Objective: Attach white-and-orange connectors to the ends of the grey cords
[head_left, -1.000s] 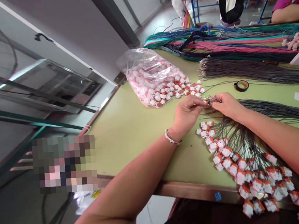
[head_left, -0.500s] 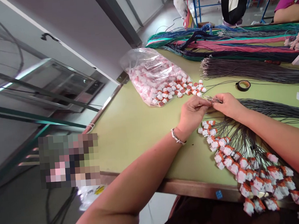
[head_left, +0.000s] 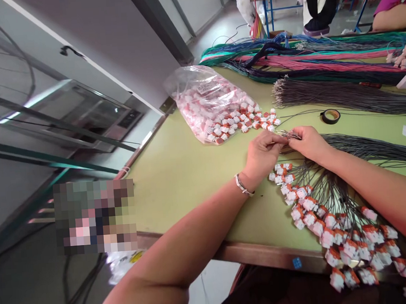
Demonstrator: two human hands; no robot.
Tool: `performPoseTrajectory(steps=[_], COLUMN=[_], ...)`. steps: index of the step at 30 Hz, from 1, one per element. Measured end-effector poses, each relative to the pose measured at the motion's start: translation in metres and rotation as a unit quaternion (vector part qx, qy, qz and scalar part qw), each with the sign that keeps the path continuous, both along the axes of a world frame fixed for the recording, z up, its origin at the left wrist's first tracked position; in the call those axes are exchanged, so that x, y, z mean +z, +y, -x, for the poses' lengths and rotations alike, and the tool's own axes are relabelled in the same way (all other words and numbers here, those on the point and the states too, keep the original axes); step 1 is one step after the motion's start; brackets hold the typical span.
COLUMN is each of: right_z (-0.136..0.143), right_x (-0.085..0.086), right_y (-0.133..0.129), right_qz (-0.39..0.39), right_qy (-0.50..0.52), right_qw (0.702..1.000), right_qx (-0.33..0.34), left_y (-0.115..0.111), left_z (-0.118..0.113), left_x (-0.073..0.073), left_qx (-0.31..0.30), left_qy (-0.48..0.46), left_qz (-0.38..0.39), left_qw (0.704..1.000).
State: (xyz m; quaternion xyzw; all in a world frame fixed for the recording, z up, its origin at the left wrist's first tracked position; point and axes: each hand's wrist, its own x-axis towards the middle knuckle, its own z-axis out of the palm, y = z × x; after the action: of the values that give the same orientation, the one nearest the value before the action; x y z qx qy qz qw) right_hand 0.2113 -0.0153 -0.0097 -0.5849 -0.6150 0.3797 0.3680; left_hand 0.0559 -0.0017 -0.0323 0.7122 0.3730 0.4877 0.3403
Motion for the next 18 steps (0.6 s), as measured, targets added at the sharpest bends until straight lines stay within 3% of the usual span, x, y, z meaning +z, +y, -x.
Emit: performPoseTrajectory(steps=[6,9,13,18], right_z=[-0.010,-0.015,-0.017,-0.011], right_x=[-0.005,-0.007,-0.005,-0.003], right_y=[0.001,0.003,0.002,-0.005], right_qz=[0.002,-0.028,-0.067,-0.113], right_qy=[0.049,-0.020,-0.143,-0.295], right_qw=[0.996,0.991,0.964,0.921], right_qx=[0.078,0.132,0.212,0.229], left_y=[-0.006,-0.013,-0.022,-0.034], left_z=[0.021,0.031,0.037,0.037], left_x=[0.019,0.029,0.040,0.057], left_qx=[-0.063,-0.113,-0.244,-0.337], left_qy=[0.006,0.037,0.118,0.184], left_qz=[0.060,0.048,0.025,0.001], left_qw=[0.996,0.992,0.962,0.923])
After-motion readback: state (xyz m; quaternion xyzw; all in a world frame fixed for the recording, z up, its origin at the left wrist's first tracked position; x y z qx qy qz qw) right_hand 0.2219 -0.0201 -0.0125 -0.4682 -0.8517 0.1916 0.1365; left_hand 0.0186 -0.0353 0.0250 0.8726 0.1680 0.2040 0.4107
